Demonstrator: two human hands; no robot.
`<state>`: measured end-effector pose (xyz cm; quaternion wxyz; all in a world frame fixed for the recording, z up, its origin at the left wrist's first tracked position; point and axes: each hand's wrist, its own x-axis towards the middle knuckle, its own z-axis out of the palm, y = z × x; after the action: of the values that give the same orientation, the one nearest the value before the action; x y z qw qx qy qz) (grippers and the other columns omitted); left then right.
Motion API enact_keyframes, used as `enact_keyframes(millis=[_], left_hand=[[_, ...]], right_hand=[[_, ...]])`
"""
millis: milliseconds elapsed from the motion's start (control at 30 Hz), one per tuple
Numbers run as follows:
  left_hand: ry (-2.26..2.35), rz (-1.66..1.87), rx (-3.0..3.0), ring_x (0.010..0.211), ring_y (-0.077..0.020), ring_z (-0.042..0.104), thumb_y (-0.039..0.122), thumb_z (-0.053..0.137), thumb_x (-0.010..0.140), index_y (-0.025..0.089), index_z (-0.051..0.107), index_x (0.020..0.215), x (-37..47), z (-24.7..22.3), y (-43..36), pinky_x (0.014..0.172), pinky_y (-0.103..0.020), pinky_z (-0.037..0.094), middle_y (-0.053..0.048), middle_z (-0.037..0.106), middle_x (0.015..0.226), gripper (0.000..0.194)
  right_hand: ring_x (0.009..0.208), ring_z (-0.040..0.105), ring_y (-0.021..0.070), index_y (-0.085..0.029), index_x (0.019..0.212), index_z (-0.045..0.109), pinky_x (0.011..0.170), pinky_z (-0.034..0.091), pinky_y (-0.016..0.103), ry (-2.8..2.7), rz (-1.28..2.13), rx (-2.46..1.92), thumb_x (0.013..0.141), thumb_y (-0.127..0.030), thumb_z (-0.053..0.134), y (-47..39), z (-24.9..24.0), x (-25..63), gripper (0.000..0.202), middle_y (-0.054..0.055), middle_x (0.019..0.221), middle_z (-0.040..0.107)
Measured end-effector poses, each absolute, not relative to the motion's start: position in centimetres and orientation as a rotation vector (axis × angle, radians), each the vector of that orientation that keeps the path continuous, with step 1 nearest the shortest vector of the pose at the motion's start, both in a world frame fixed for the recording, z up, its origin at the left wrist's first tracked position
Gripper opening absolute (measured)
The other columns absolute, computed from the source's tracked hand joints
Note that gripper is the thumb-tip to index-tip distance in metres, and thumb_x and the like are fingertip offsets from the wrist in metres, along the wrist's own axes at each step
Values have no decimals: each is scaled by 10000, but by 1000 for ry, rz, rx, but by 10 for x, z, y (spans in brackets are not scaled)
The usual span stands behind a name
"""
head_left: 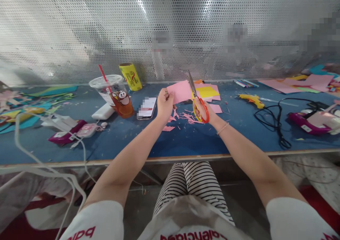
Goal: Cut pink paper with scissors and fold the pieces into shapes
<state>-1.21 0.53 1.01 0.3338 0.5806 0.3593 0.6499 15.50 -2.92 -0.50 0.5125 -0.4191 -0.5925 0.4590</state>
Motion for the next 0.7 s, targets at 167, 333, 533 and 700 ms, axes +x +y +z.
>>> enact_keyframes(millis=[167, 333, 533, 700], left_hand=[[964, 1735, 1418, 491, -47, 500, 222, 540, 788, 199, 491, 904, -11, 12, 6, 392, -141, 414, 10, 594, 759, 128], [968, 1735, 1397, 587, -75, 549, 154, 523, 749, 199, 494, 919, -11, 14, 4, 432, -149, 449, -4, 607, 792, 179], [967, 1726, 1424, 614, -86, 563, 143, 515, 738, 196, 501, 921, -10, 15, 2, 426, -147, 442, -8, 614, 801, 191], [969, 1696, 1440, 602, -86, 559, 133, 511, 729, 185, 510, 917, -9, 14, 2, 424, -157, 453, -15, 620, 804, 195]], right_hand=[[380, 305, 53, -221, 678, 364, 361, 249, 198, -1449, 1248, -998, 628, -755, 495, -24, -11, 158, 553, -88, 471, 339], [408, 323, 55, -215, 692, 380, 390, 263, 199, -1488, 1241, -1006, 643, -754, 472, -26, -13, 156, 549, -84, 500, 337], [407, 329, 60, -217, 687, 368, 395, 271, 205, -1515, 1229, -987, 672, -756, 438, -30, -9, 156, 543, -78, 501, 348], [398, 326, 67, -222, 680, 367, 382, 271, 218, -1477, 1221, -1021, 653, -774, 435, -34, -5, 154, 557, -73, 492, 346]])
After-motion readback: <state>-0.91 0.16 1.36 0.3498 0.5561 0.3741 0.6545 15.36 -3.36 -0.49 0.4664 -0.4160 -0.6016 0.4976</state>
